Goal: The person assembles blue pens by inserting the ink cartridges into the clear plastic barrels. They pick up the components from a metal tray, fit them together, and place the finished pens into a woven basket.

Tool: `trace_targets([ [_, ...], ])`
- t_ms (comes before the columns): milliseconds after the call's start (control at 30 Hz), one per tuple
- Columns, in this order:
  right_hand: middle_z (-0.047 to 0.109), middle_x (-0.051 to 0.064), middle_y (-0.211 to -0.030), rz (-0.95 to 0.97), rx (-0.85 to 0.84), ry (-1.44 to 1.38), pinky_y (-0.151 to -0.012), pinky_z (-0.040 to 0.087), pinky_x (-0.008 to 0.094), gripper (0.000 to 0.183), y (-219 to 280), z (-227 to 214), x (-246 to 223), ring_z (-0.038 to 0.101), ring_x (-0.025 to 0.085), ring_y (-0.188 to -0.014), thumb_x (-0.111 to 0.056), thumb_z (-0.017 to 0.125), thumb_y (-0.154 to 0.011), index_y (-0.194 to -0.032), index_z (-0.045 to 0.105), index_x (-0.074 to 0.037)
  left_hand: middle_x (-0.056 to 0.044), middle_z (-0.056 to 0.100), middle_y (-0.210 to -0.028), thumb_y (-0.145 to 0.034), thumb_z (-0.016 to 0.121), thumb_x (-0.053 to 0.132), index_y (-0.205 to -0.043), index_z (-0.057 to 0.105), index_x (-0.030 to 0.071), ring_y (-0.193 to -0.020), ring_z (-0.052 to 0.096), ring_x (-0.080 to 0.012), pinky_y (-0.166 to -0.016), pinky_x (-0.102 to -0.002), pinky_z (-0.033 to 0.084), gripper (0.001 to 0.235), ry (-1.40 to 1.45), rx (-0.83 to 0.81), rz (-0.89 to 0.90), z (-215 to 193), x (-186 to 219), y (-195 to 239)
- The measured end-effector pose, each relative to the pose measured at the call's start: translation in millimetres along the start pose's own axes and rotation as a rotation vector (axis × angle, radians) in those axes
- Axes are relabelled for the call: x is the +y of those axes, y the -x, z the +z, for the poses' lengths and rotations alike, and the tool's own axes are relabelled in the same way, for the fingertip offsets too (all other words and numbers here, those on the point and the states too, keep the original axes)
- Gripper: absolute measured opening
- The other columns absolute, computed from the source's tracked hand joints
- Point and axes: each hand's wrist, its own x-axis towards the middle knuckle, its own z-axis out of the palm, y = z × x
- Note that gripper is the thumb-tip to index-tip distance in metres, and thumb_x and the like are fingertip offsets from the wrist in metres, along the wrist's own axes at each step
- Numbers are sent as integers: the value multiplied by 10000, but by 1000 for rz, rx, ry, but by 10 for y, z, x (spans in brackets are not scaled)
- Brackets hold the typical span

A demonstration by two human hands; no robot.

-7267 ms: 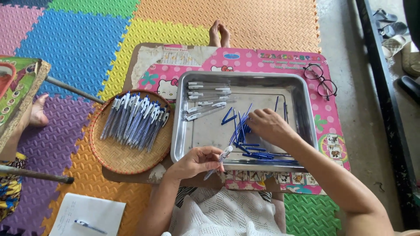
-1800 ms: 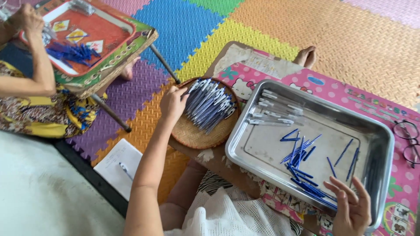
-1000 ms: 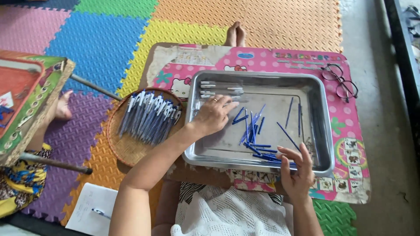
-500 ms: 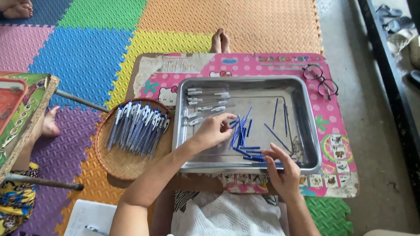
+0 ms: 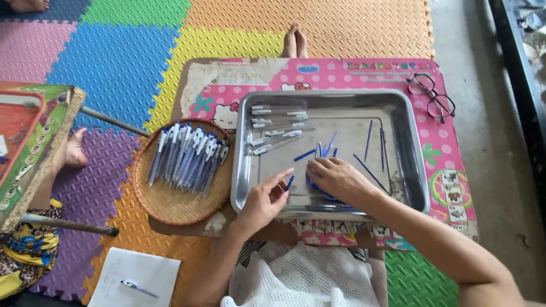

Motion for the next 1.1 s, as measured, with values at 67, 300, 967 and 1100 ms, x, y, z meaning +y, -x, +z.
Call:
trace_targets([
  [67,676,71,-1019,-83,-9,41,-809,569,391,148,65,278,87,709,254,-937,-110,578,-965,-1011,718,-104,-135,735,-1023,-928,714,-10,-1487,645,136,-838,722,-212,-763,-315,657,582,39,27,25,33,-85,5],
  [300,567,32,-812,-242,-18,104,-742,529,387,149,-38,138,94,670,235,-724,-130,530,-995,-868,607,-138,-136,723,-990,-936,707,-10,-1437,635,79,-823,705,-165,-777,-287,650,514,411,-3,29,-10,-203,-11],
  [967,753,204,-1089,583,1052,-1337,-935,747,481,140,262,-1131,-531,810,344,-1007,-30,615,-1076,-1215,630,-18,-89,739,-1169,-1035,713,159,-1278,715,125,-1038,725,-219,-898,-313,654,246,272,50,451,-99,739,113],
  [1100,756,209,-1101,488,1023,-1422,-907,749,510,125,219,-1110,-606,807,373,-1022,-23,584,-1091,-1213,608,-15,-76,747,-1186,-1044,708,194,-1303,711,162,-1113,715,-241,-908,-377,619,261,124,72,490,-80,693,113],
])
